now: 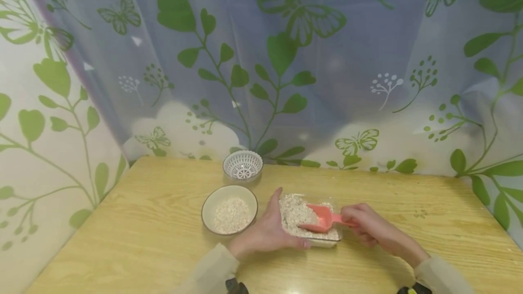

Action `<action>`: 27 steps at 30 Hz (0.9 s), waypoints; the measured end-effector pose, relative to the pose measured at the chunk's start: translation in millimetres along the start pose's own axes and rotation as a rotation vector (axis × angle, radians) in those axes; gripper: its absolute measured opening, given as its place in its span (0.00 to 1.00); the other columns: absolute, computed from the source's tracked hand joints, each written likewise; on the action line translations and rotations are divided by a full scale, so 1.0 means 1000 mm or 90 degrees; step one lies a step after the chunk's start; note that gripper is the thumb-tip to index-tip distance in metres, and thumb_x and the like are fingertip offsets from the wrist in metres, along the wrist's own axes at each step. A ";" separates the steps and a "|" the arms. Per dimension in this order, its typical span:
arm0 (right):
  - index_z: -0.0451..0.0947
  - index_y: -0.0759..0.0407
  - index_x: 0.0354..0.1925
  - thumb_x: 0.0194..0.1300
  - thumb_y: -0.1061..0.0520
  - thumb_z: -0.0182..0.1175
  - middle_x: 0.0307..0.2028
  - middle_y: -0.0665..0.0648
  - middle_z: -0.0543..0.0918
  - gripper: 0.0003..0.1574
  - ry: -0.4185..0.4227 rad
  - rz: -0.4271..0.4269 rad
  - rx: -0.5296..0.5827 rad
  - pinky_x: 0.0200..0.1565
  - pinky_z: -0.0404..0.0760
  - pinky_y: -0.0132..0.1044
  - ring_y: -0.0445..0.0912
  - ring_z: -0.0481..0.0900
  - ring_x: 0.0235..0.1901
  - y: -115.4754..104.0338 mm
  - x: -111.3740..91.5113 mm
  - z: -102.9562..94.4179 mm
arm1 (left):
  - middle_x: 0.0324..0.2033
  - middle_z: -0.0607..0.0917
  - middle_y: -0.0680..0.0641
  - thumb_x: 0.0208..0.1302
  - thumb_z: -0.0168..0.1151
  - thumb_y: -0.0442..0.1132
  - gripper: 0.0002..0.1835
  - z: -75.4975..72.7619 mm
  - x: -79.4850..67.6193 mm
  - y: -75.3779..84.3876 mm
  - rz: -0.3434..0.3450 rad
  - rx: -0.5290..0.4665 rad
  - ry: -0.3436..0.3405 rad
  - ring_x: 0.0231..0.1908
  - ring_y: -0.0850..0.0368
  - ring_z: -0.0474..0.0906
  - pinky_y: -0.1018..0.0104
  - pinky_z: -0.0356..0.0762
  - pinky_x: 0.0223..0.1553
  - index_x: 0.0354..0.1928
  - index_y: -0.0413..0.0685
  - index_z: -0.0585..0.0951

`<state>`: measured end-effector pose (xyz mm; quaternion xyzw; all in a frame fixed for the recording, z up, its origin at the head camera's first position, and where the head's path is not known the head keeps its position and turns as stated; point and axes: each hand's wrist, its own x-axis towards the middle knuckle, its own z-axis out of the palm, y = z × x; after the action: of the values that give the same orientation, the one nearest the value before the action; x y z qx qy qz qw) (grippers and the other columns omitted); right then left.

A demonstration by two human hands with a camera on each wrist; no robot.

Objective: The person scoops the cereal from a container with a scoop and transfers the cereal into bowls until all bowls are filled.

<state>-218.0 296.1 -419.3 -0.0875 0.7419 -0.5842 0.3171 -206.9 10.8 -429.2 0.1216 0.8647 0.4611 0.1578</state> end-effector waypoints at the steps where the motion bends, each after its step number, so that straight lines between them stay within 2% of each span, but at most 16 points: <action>1: 0.55 0.51 0.24 0.81 0.51 0.38 0.15 0.45 0.49 0.23 -0.017 -0.007 0.014 0.18 0.48 0.31 0.39 0.44 0.15 0.001 0.000 -0.001 | 0.79 0.54 0.36 0.41 0.85 0.58 0.78 0.000 0.000 0.000 0.000 0.000 -0.001 0.78 0.38 0.56 0.40 0.65 0.73 0.82 0.58 0.36; 6: 0.54 0.53 0.26 0.80 0.56 0.36 0.16 0.46 0.49 0.20 -0.063 -0.030 0.061 0.19 0.46 0.31 0.39 0.43 0.15 0.006 -0.001 -0.007 | 0.80 0.53 0.36 0.41 0.85 0.59 0.78 -0.001 0.000 0.001 -0.003 0.000 -0.005 0.78 0.37 0.55 0.39 0.66 0.73 0.82 0.58 0.35; 8: 0.57 0.52 0.26 0.79 0.57 0.34 0.17 0.46 0.48 0.19 -0.074 -0.044 0.079 0.19 0.45 0.31 0.39 0.43 0.15 0.008 -0.001 -0.008 | 0.80 0.52 0.36 0.41 0.85 0.59 0.78 -0.001 0.000 0.001 -0.003 0.002 -0.006 0.78 0.37 0.55 0.40 0.66 0.73 0.82 0.57 0.35; 11: 0.66 0.50 0.29 0.78 0.59 0.30 0.17 0.49 0.48 0.22 -0.117 -0.097 0.138 0.18 0.40 0.36 0.41 0.41 0.15 0.013 -0.001 -0.011 | 0.80 0.52 0.36 0.42 0.85 0.59 0.78 -0.002 0.000 0.001 -0.001 0.002 -0.006 0.78 0.38 0.55 0.41 0.66 0.73 0.82 0.57 0.35; 14: 0.73 0.51 0.36 0.78 0.62 0.25 0.18 0.52 0.48 0.28 -0.187 -0.171 0.229 0.18 0.37 0.41 0.44 0.41 0.16 0.018 0.000 -0.014 | 0.80 0.52 0.35 0.42 0.85 0.59 0.78 -0.002 0.000 0.001 0.003 0.005 -0.006 0.78 0.38 0.55 0.41 0.66 0.73 0.82 0.56 0.35; 18: 0.70 0.54 0.38 0.75 0.65 0.20 0.20 0.53 0.49 0.29 -0.251 -0.240 0.314 0.18 0.38 0.41 0.45 0.42 0.16 0.018 0.002 -0.014 | 0.80 0.52 0.34 0.41 0.85 0.59 0.78 -0.002 -0.002 0.001 0.004 0.006 -0.005 0.78 0.36 0.55 0.40 0.66 0.73 0.82 0.57 0.35; 22: 0.69 0.54 0.37 0.75 0.65 0.20 0.21 0.53 0.49 0.28 -0.264 -0.262 0.340 0.18 0.38 0.40 0.45 0.42 0.16 0.015 0.003 -0.011 | 0.80 0.51 0.33 0.41 0.85 0.58 0.78 -0.002 -0.003 0.001 0.001 0.006 -0.005 0.78 0.35 0.55 0.39 0.65 0.73 0.82 0.58 0.35; 27: 0.68 0.53 0.37 0.75 0.65 0.20 0.20 0.52 0.48 0.27 -0.259 -0.266 0.330 0.17 0.38 0.39 0.45 0.40 0.16 0.014 0.004 -0.009 | 0.80 0.51 0.33 0.42 0.85 0.59 0.78 -0.002 -0.004 0.002 0.001 0.007 -0.003 0.78 0.35 0.55 0.39 0.66 0.73 0.82 0.58 0.35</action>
<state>-223.5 305.3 -432.4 -0.2677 0.4578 -0.7750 0.3439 -204.1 9.0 -426.0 0.1246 0.8667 0.4562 0.1589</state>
